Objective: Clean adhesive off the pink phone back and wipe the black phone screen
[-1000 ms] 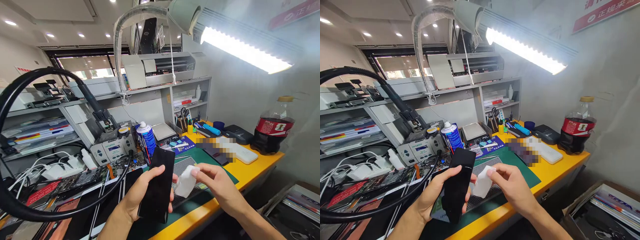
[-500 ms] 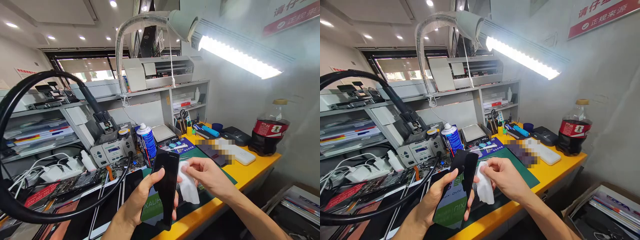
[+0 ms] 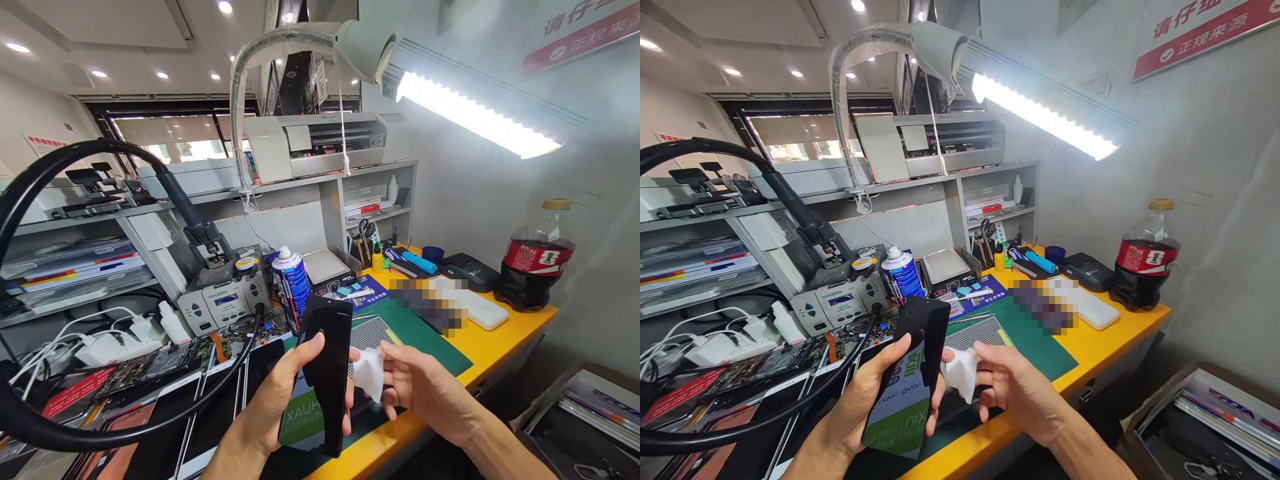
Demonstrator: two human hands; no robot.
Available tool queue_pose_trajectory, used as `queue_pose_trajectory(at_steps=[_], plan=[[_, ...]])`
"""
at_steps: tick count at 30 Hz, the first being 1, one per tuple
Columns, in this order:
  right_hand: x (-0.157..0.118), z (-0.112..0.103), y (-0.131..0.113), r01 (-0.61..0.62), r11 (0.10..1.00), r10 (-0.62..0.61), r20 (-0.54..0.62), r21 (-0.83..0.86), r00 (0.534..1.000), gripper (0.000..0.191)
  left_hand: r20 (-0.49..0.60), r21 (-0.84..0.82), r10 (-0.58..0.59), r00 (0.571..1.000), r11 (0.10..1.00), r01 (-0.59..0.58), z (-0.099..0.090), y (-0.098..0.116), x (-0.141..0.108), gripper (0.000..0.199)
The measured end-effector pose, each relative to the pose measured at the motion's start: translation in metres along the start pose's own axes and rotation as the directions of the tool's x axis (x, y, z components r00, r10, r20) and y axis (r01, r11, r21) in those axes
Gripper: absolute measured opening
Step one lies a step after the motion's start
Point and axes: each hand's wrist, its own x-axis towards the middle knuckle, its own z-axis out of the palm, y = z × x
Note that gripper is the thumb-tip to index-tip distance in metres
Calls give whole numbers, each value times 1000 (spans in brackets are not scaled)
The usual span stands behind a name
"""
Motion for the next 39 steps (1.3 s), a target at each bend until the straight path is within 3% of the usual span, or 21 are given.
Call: queue_pose_trajectory(at_steps=[7, 13, 19, 23, 30, 36, 39], plan=[[1, -1, 4, 99, 984, -109, -62, -146, 992, 31, -55, 82, 50, 997, 996, -46, 4, 2, -2, 62], [1, -3, -2, 116, 945, -133, -33, -305, 991, 31, -101, 128, 69, 993, 990, -56, 9, 3, -3, 59], [-12, -11, -15, 293, 743, -373, -9, -602, 928, 17, -78, 104, 101, 992, 990, -93, 9, 8, -5, 62], [-17, -15, -21, 333, 638, -408, 62, -694, 911, 26, -58, 63, 86, 995, 995, -82, 8, 7, -4, 64], [-13, -12, -17, 360, 665, -390, 107, -655, 914, 24, 84, -2, -31, 996, 999, 32, 3, -3, -1, 77], [-12, -14, -15, 376, 652, -392, 132, -659, 910, 24, 66, 17, -18, 998, 1000, 17, 3, -5, -1, 69], [-14, -14, -16, 329, 778, -329, 100, -536, 939, 26, 52, 16, -16, 999, 1000, 15, 4, -4, -3, 71]])
